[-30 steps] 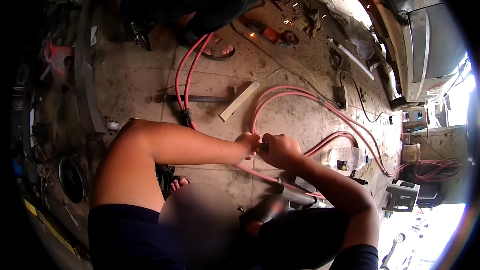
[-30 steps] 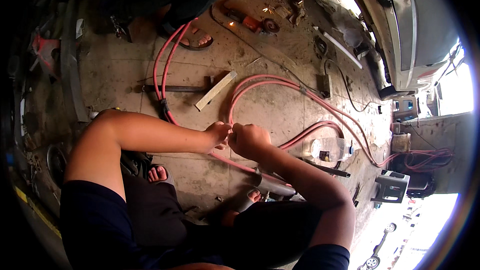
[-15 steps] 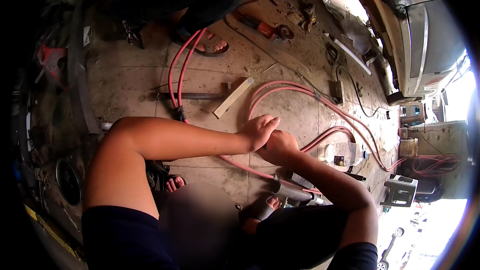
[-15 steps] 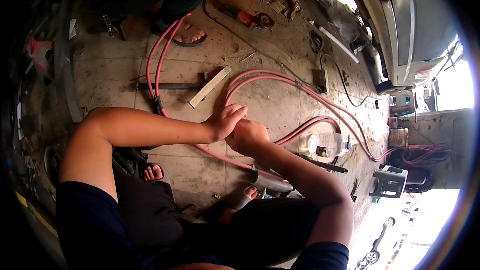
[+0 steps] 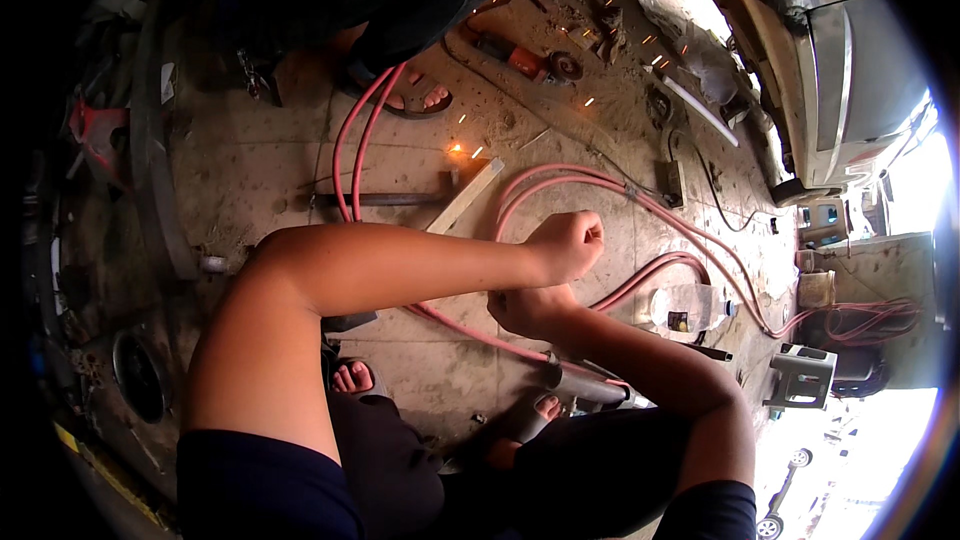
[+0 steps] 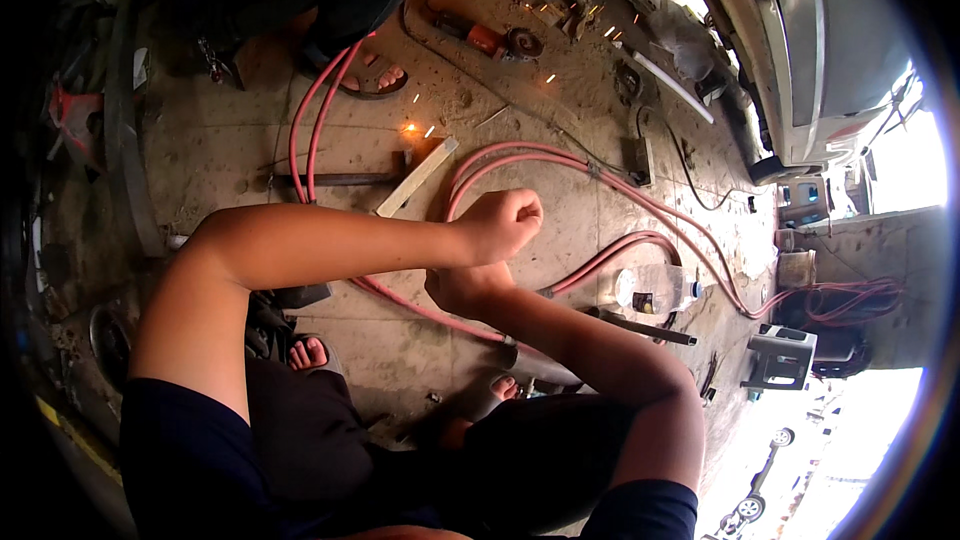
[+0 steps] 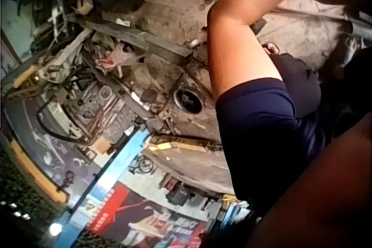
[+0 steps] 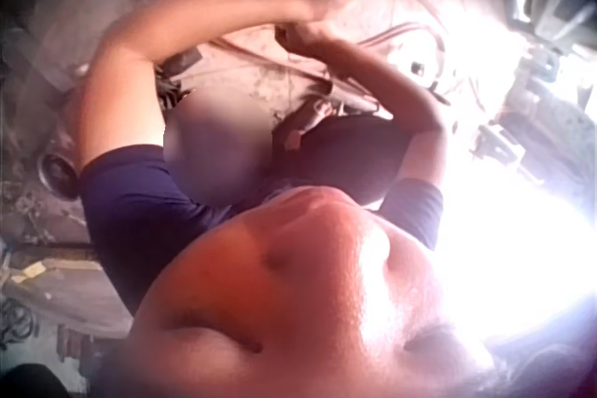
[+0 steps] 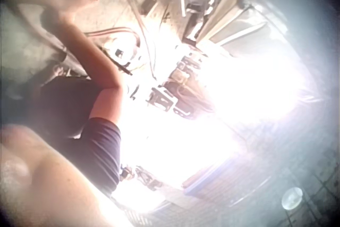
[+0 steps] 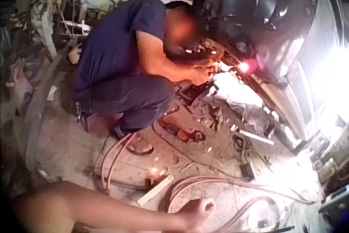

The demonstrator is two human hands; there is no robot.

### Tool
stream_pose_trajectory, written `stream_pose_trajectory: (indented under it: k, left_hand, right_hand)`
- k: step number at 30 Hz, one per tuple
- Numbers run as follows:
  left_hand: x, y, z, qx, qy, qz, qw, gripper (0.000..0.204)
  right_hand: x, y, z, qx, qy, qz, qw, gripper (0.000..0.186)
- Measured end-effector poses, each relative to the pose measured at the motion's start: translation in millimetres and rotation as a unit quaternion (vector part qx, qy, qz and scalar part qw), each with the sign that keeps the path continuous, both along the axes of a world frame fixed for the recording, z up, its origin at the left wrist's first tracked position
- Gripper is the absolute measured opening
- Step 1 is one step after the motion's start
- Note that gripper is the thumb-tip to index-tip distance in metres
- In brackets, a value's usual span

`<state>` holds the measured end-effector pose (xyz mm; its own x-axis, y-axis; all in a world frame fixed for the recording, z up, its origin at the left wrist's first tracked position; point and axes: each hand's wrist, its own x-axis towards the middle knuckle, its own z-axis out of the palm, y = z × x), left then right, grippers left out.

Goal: The person sits on the floor and uses a screwdriver to strip the outer insulation of a red hose. They hold the hose with one hand and scrape the surface with the tool in the other. Another person is visible in the background welding metal parts.

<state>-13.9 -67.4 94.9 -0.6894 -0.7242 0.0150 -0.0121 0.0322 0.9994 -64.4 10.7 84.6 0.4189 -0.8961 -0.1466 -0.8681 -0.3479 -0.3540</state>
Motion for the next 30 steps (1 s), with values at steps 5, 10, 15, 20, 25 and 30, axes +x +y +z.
stream_pose_trajectory:
  k: [5,10,15,20,25,30]
  left_hand:
    - [-25,-15,-23,0.188,0.056,0.102,0.975,0.014]
    - [-26,1,22,0.448,0.168,0.088,0.874,0.012]
    - [-5,19,19,0.374,0.066,0.061,0.923,0.015]
    - [-4,37,9,0.182,0.088,0.065,0.977,0.020]
    - [-10,28,6,0.188,0.114,0.079,0.972,0.016]
    - [-5,22,4,0.206,0.126,0.075,0.967,0.013]
  right_hand:
    - [2,-11,6,0.049,0.018,-0.011,0.999,0.029]
    - [-36,-4,-67,-0.032,0.139,0.095,0.985,0.039]
    - [-3,16,-39,0.011,0.220,0.162,0.962,0.043]
    - [-16,22,-60,-0.235,0.332,0.330,0.852,0.041]
    - [-24,20,-67,-0.277,0.345,0.347,0.827,0.039]
    - [-29,20,-83,-0.310,0.334,0.351,0.818,0.037]
